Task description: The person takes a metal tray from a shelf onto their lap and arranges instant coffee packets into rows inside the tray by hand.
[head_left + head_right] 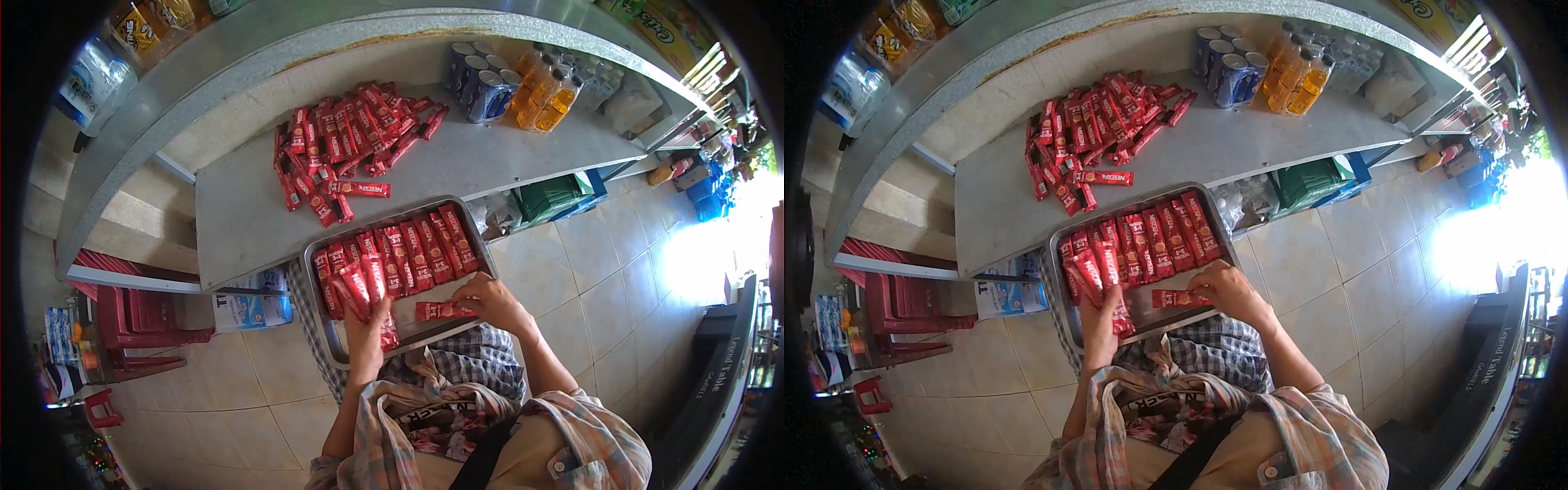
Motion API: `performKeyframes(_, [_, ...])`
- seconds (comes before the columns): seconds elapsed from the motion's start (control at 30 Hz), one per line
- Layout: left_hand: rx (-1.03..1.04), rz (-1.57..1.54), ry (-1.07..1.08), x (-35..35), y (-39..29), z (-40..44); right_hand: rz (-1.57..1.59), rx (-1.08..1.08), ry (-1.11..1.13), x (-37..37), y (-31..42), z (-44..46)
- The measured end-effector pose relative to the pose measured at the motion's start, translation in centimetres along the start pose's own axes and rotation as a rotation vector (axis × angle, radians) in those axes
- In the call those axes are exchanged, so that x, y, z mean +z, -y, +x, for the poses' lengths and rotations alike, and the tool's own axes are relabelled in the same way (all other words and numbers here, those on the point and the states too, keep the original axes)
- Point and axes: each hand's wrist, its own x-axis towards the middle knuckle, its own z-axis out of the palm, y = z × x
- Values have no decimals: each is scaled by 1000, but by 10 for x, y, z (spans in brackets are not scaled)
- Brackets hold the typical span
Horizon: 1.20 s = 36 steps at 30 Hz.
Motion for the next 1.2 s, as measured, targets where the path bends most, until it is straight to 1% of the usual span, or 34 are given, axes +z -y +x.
performKeyframes(0.03, [-102,-9,38,0,-15,-1,-104,-12,41,7,-14,2])
performKeyframes(0.07, [-117,-39,56,-2,-17,0,-210,-23,83,10,-20,3])
performKeyframes(0.17, [-148,-125,135,1,-22,-3,-380,-115,-21,21,-11,6])
performKeyframes(0.2, [-157,-151,164,2,-23,-4,-365,-89,54,20,-5,4])
performKeyframes(0.3, [-179,-38,242,1,-17,-6,-292,-113,159,38,-26,-4])
performKeyframes(0.4, [-121,78,329,6,-11,-1,-63,78,137,23,-19,-10])
performKeyframes(0.43, [-101,119,353,8,-11,0,-15,105,72,19,-17,-11])
performKeyframes(0.47, [-145,107,356,12,-13,1,34,133,5,13,-14,-11])
performKeyframes(0.5, [-113,190,397,15,-12,5,82,161,-63,7,-10,-10])
performKeyframes(0.53, [-80,272,439,18,-8,9,147,168,-183,2,-2,-8])
performKeyframes(0.6, [0,426,514,23,5,20,212,238,-259,-7,8,-5])
performKeyframes(0.63, [28,540,589,25,9,23,244,271,-297,-10,10,-3])
performKeyframes(0.67, [57,655,663,34,2,26,230,284,-342,-10,11,-2])
performKeyframes(0.7, [85,770,734,42,-3,29,183,263,-339,-11,9,-1])
performKeyframes(0.83, [189,1187,641,58,13,38,-60,168,-279,-7,-5,-2])
performKeyframes(0.87, [340,1145,622,55,19,41,-132,146,-254,-5,-7,-4])
performKeyframes(0.97, [309,1028,562,50,15,38,-55,203,-292,6,-6,-7])
performKeyframes(1.0, [298,1039,503,49,9,34,-18,235,-245,5,-3,-7])
performKeyframes(1.1, [321,892,436,36,2,32,-120,13,-230,18,-14,-5])
performKeyframes(1.13, [316,907,417,31,1,32,-143,57,-172,22,-13,-3])
performKeyframes(1.2, [219,783,429,28,-5,30,-208,65,-135,30,-16,1])
